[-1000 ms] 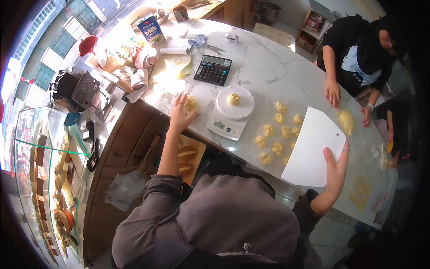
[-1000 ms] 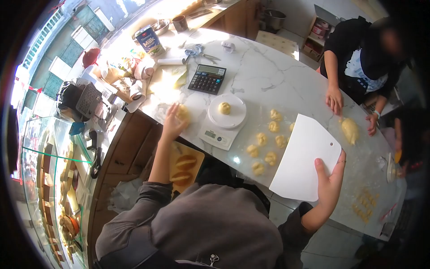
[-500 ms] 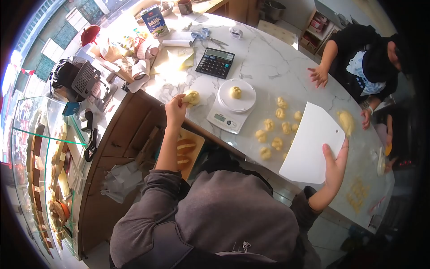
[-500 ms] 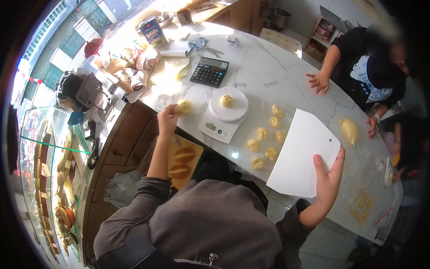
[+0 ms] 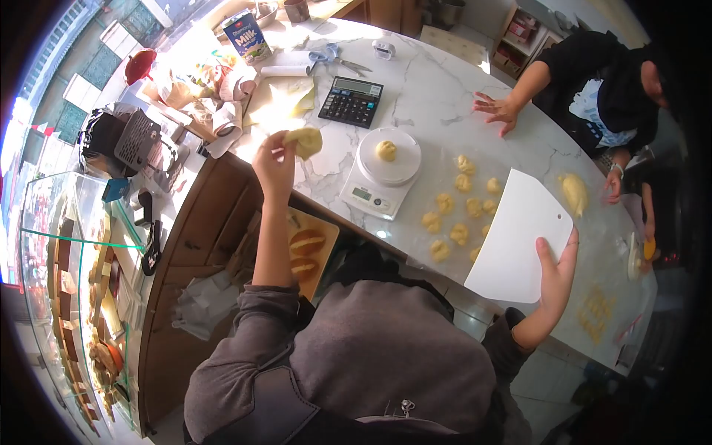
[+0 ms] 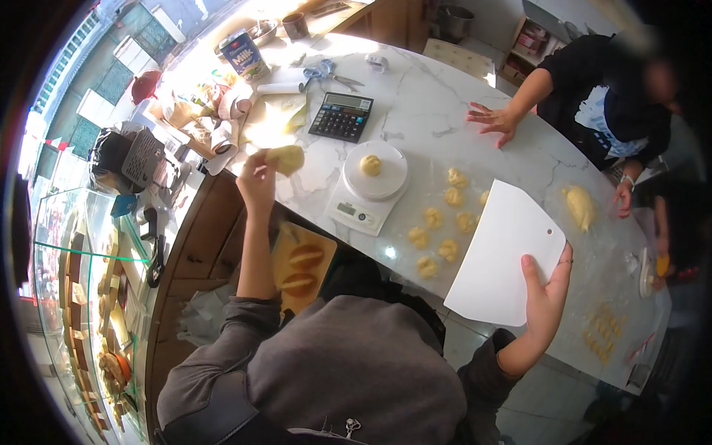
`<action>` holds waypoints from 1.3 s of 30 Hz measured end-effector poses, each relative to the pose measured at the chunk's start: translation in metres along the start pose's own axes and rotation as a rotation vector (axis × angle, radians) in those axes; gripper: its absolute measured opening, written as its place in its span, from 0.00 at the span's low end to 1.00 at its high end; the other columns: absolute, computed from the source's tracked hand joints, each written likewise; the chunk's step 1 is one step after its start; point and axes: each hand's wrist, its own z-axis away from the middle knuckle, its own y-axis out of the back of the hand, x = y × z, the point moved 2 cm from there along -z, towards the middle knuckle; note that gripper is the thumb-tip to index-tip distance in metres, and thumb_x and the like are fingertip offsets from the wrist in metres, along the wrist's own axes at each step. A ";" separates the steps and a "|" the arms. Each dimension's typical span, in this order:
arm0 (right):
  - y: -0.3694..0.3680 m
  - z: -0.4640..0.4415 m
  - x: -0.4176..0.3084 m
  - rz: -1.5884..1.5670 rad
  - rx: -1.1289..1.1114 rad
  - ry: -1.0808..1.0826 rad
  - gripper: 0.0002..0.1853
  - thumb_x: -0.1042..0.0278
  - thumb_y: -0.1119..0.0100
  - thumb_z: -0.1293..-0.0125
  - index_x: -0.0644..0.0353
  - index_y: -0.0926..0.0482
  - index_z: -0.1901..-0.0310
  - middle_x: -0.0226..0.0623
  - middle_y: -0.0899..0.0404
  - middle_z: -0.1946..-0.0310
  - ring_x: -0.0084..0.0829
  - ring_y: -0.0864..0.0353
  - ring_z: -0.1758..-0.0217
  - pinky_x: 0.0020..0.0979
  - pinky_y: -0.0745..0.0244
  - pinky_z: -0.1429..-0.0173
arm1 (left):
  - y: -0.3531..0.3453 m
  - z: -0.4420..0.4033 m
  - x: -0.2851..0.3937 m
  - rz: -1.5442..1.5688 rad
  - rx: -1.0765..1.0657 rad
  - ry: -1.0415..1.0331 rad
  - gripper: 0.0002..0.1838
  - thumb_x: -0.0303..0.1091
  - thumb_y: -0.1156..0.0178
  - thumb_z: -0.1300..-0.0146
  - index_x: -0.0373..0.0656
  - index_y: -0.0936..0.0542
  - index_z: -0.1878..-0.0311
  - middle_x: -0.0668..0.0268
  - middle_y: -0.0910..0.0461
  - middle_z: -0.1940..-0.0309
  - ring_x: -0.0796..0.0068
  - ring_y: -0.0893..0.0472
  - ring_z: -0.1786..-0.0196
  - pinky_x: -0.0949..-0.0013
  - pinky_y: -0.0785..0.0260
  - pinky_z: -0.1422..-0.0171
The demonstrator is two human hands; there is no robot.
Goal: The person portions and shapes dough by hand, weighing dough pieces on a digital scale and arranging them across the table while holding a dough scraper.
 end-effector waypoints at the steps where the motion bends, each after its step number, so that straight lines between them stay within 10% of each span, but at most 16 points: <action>1: -0.002 0.000 0.000 -0.012 -0.005 -0.009 0.26 0.73 0.44 0.39 0.66 0.39 0.41 0.39 0.31 0.48 0.28 0.33 0.45 0.29 0.41 0.39 | 0.003 -0.010 0.013 0.046 0.017 -0.004 0.08 0.23 0.40 0.45 0.34 0.22 0.61 0.63 0.21 0.68 0.78 0.21 0.67 0.75 0.26 0.64; 6: -0.009 0.000 0.003 -0.022 -0.016 -0.024 0.25 0.75 0.45 0.40 0.66 0.39 0.41 0.39 0.31 0.47 0.28 0.33 0.45 0.29 0.41 0.39 | -0.004 -0.027 0.011 0.012 -0.224 -0.004 0.12 0.22 0.38 0.52 0.37 0.21 0.61 0.62 0.21 0.68 0.78 0.22 0.69 0.75 0.27 0.65; 9: -0.011 0.000 0.003 -0.056 -0.042 -0.035 0.25 0.75 0.45 0.40 0.66 0.39 0.41 0.39 0.31 0.48 0.28 0.33 0.45 0.29 0.40 0.40 | -0.033 0.006 -0.039 -0.386 -0.701 0.013 0.14 0.28 0.42 0.52 0.36 0.21 0.59 0.57 0.23 0.66 0.61 0.22 0.64 0.64 0.29 0.56; 21: 0.003 0.006 0.004 -0.002 0.066 -0.074 0.26 0.72 0.43 0.40 0.65 0.39 0.40 0.40 0.31 0.48 0.28 0.33 0.45 0.29 0.39 0.40 | -0.035 0.005 0.000 -0.565 -0.533 -0.128 0.23 0.33 0.42 0.47 0.45 0.28 0.45 0.60 0.32 0.47 0.55 0.29 0.47 0.57 0.37 0.42; 39: -0.007 0.003 -0.005 -0.090 0.098 -0.078 0.25 0.74 0.44 0.39 0.66 0.39 0.41 0.36 0.30 0.49 0.25 0.33 0.46 0.26 0.40 0.41 | -0.025 -0.008 -0.009 -0.222 -0.508 -0.061 0.10 0.26 0.44 0.45 0.36 0.21 0.59 0.57 0.23 0.61 0.61 0.23 0.58 0.65 0.32 0.52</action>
